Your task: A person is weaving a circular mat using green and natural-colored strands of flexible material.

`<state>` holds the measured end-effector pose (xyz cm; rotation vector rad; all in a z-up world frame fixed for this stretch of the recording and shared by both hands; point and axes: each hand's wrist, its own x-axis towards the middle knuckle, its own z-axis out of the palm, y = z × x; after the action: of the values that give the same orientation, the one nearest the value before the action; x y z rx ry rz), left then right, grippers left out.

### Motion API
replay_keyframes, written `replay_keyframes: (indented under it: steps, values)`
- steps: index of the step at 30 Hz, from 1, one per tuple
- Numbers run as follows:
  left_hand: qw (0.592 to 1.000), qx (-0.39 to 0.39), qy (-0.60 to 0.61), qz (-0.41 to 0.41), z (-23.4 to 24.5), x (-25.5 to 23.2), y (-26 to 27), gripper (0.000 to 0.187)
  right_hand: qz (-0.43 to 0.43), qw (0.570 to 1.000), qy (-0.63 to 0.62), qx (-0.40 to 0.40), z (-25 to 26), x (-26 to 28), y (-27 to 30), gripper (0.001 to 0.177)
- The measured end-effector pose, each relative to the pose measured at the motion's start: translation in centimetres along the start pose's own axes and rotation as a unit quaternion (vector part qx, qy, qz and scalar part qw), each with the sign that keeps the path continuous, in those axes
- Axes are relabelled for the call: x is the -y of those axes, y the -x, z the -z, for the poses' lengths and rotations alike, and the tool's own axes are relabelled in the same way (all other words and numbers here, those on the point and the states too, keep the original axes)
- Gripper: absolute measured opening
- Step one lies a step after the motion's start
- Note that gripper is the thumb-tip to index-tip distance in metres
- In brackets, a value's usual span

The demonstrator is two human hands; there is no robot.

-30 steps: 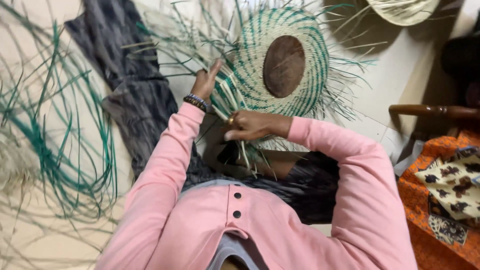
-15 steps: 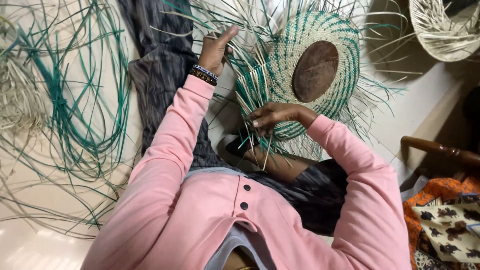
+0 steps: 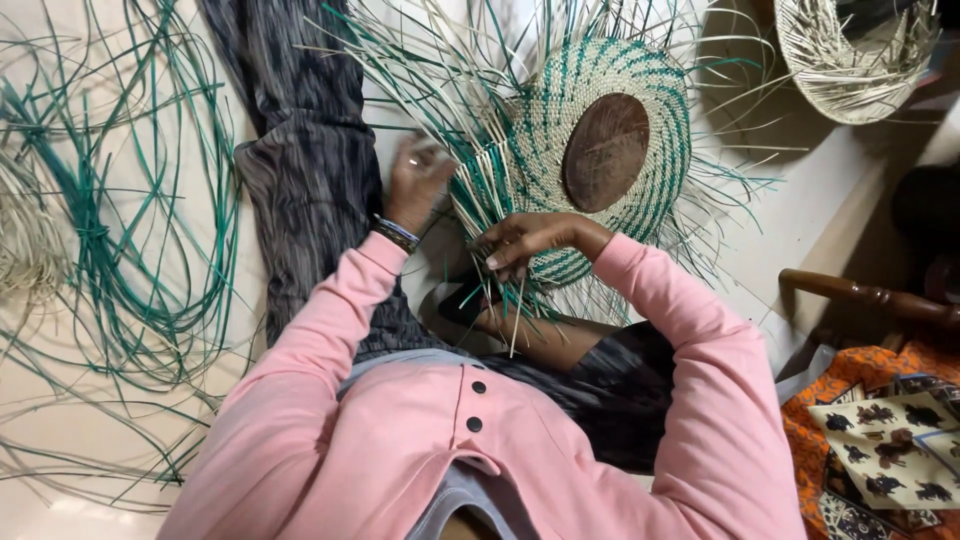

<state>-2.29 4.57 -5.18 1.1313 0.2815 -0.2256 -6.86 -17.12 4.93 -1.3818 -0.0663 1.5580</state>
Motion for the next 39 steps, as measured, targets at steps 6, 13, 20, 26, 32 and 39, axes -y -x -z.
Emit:
replay_keyframes:
  steps: [6,13,20,26,32,39]
  values:
    - [0.987,0.127,-0.096,0.010,-1.7,3.6,-0.2,0.035,0.057,0.998,-0.012,-0.035,1.4,2.8,2.2,0.037]
    - [0.966,0.101,0.064,0.230,-1.8,8.1,-2.7,0.071,0.235,0.872,0.088,-0.421,5.1,2.3,2.5,0.015]
    - [0.902,0.114,0.221,0.354,-1.3,11.1,-3.1,0.036,0.257,0.791,0.210,-0.514,6.0,0.4,-0.1,0.018]
    - [0.946,0.114,0.129,0.274,-1.1,9.1,-1.9,0.051,0.233,0.795,0.240,-0.506,5.2,2.5,0.5,0.023]
    - [0.984,0.113,0.055,0.126,-2.8,3.4,-2.0,0.035,0.254,0.801,0.238,-0.488,4.7,3.4,0.7,0.025]
    - [0.985,0.104,-0.123,-0.066,-3.2,-0.4,-0.4,0.028,0.230,0.779,0.288,-0.508,8.0,-0.6,-1.3,0.024]
